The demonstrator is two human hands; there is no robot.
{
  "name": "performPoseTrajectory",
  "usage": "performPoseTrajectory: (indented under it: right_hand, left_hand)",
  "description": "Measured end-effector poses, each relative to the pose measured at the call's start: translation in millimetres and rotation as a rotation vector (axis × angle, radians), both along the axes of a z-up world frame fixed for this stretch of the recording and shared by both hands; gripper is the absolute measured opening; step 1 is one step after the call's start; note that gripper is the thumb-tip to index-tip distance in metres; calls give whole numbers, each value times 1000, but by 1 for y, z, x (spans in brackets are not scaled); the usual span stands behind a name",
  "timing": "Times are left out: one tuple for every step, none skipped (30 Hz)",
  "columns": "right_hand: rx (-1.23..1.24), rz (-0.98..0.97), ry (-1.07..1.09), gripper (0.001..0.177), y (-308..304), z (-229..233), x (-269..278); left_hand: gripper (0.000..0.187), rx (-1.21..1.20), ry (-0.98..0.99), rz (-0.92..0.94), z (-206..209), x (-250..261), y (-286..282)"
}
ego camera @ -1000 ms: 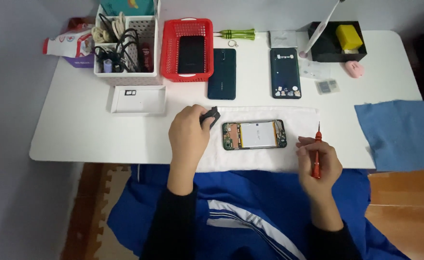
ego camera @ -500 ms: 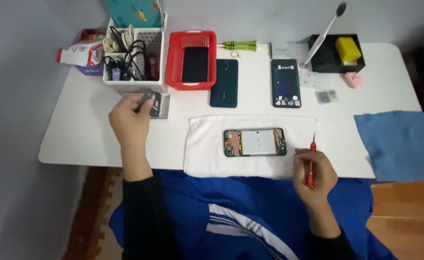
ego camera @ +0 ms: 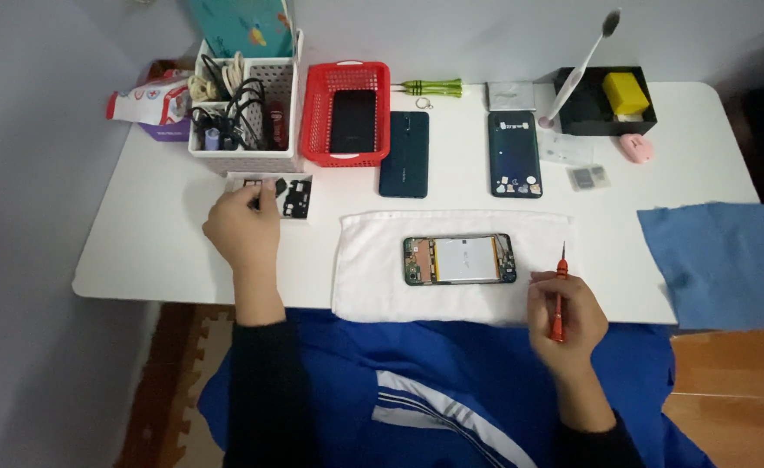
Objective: Disassembling a smartphone by removing internal screws and prying apart components using specialized tools.
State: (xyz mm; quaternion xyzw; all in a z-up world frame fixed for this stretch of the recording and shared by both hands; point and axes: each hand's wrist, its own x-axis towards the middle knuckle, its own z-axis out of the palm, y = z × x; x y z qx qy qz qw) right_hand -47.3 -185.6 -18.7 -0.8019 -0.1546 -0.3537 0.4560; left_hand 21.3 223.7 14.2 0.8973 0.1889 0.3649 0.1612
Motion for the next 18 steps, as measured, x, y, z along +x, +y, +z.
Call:
performPoseTrajectory:
  right_hand:
    - [0,1,2,7,0,0,0]
    - [-2,0,-1,7,1,0,0]
    - [-4,-1,-3,7,1,1,-1]
    - [-4,-4,-2,7,1,1,-1]
    - [-5,-12,-7,7,1,1,-1]
    - [-6,-19,-11,6,2,2,-1]
    - [-7,-20,-9,6,1,1,-1]
    - [-18,-18,-4,5,0,-1,-1]
    - [-29,-15,2,4,-1,-3,-1]
    - [-27,-16,1,4,-2,-4,0]
    - [-15,11,0,3,-4,-5,0]
    - [-3,35,-2,4,-6,-7,0]
    - [0,32,-4,4,-4,-6,0]
    - [-25,4,-16,4,-3,-4,0]
    - [-50,-24,-29,6,-1,-3,0]
    - [-52,-28,-27,6,0,0,-1]
    - [-54,-27,-29,6,2,3,-2]
    - [-56,-25,-32,6,3,5,-2]
  left_hand:
    - [15,0,2,1,-1,0,-1]
    - [15,-45,3,-3,-2,0,-3]
    - [15,-89,4,-6,-4,0,-5]
    - [15,-89,5,-9,-8,3,-4]
    - [15,-42,9,-7,-12,7,-4]
    - [16,6,13,-4,-17,10,-3]
    - [16,5,15,-6,-17,9,-5]
    - [12,0,6,-65,-18,9,-7]
    - [9,-5,-3,-124,-18,9,-9]
    - [9,-2,-3,-125,-21,9,-9]
    - [7,21,-12,-136,-24,8,-9]
    - [5,46,-21,-150,-26,9,-9]
    - [5,49,-22,-154,-25,8,-8]
    - [5,40,-25,-163,-24,7,-9]
    - [6,32,-27,-173,-24,5,-9]
    - [6,31,-26,-176,-26,7,-10]
    - [6,31,-33,-183,-28,8,-10]
    - [8,32,-41,-188,-31,9,-11]
